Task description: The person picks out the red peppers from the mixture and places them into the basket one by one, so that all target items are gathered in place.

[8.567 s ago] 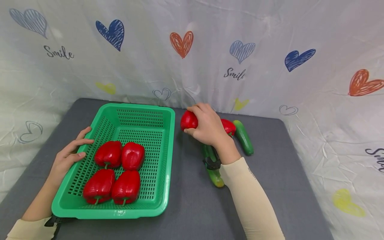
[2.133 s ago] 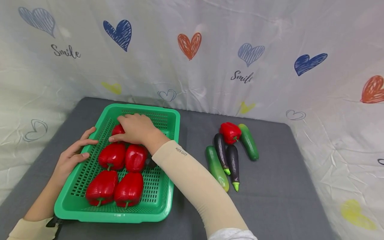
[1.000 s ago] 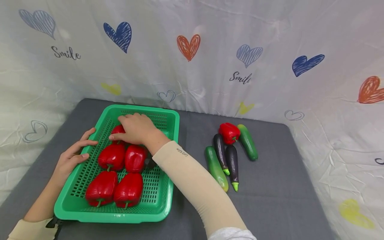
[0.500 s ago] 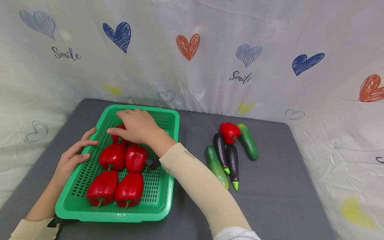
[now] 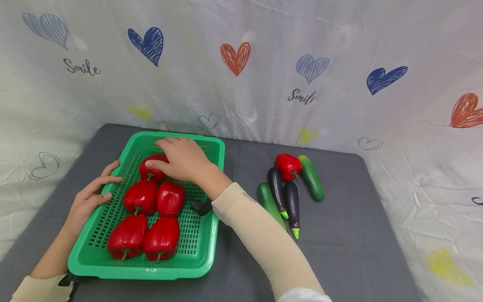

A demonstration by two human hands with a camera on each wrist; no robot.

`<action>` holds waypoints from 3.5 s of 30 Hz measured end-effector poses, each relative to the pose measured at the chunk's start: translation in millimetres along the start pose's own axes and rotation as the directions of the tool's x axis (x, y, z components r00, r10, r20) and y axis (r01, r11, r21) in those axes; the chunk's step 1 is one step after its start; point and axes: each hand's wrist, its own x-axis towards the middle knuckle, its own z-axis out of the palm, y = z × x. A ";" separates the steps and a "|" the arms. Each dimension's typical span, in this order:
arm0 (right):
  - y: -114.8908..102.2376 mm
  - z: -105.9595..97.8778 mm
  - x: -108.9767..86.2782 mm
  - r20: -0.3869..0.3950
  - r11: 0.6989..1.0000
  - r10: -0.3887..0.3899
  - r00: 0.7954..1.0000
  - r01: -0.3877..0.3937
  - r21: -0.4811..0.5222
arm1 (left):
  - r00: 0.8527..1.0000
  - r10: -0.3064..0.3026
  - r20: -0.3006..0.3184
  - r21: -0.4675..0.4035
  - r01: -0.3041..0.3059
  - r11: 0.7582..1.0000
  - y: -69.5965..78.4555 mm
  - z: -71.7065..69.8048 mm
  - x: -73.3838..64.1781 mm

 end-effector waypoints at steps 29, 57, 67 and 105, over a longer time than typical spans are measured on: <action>2.9 -29.0 -30.1 -0.017 0.997 -0.005 1.000 0.004 -0.071 | 1.000 0.016 0.012 -0.034 -0.016 0.999 0.2 1.0 0.7; 47.9 -49.8 -74.2 -0.178 1.000 -0.012 0.984 0.010 -0.015 | 0.995 0.100 0.019 -0.042 -0.099 0.994 1.2 1.3 1.5; 67.3 -58.2 -93.3 -0.198 0.999 0.024 0.980 -0.033 -0.040 | 0.999 0.041 0.011 -0.027 -0.041 0.999 2.8 1.9 0.8; 185.6 -63.7 -202.8 -0.119 0.933 0.358 0.926 -0.352 0.069 | 0.994 0.105 0.026 -0.040 -0.104 0.994 0.2 2.4 2.0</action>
